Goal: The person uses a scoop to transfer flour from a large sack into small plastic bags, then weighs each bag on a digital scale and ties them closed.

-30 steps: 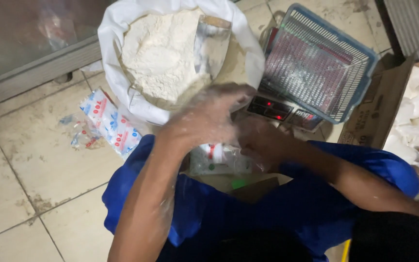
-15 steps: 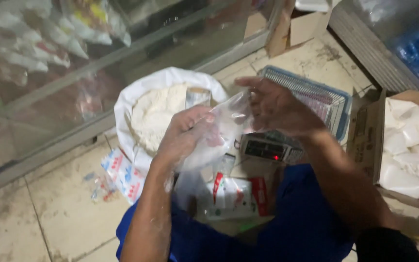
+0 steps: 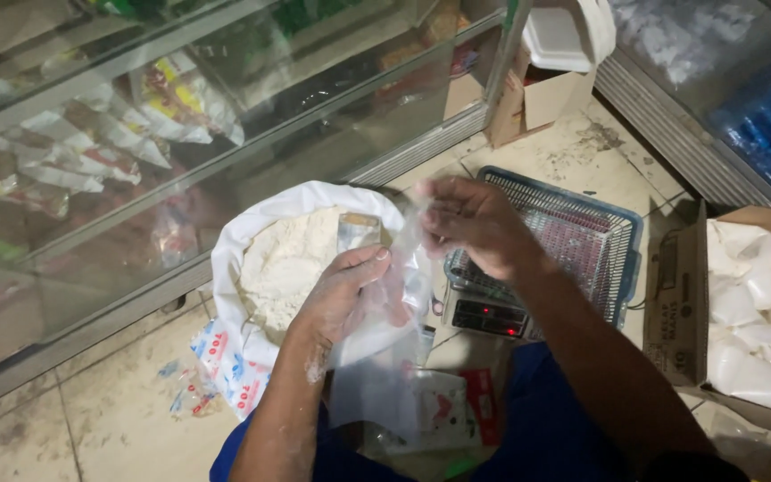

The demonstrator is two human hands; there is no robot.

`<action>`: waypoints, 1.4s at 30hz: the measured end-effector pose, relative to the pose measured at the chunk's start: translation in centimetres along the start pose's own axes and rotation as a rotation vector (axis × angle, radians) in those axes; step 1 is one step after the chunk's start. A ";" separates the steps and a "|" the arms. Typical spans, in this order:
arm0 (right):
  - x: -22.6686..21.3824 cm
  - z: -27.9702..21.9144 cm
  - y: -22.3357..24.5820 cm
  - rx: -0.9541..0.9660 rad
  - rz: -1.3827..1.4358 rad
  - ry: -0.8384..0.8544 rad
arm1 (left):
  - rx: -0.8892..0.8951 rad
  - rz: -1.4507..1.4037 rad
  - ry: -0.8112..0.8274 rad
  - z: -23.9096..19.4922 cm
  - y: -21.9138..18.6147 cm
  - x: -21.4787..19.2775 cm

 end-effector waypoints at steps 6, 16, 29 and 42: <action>-2.1 0.6 -1.6 -0.077 -0.202 -0.250 | 0.323 0.458 0.270 -4.3 -7.1 6.0; 0.4 -0.4 -1.7 0.003 -0.236 -0.137 | 0.475 0.270 -0.080 -1.9 -6.9 2.7; 0.0 -0.6 0.1 -0.084 -0.521 0.018 | 0.439 0.535 0.105 -4.0 -8.8 4.1; 2.5 -0.9 1.9 -0.002 -0.480 0.074 | 0.438 0.514 0.013 -3.2 -6.5 4.4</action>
Point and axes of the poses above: each hand's wrist, its own z-axis towards the middle knuckle, its own x-axis out of the palm, y = z × x, the point moved 8 cm from there along z, towards the middle knuckle, and after that the axes turned 3 degrees about x, right-handed, at the moved point
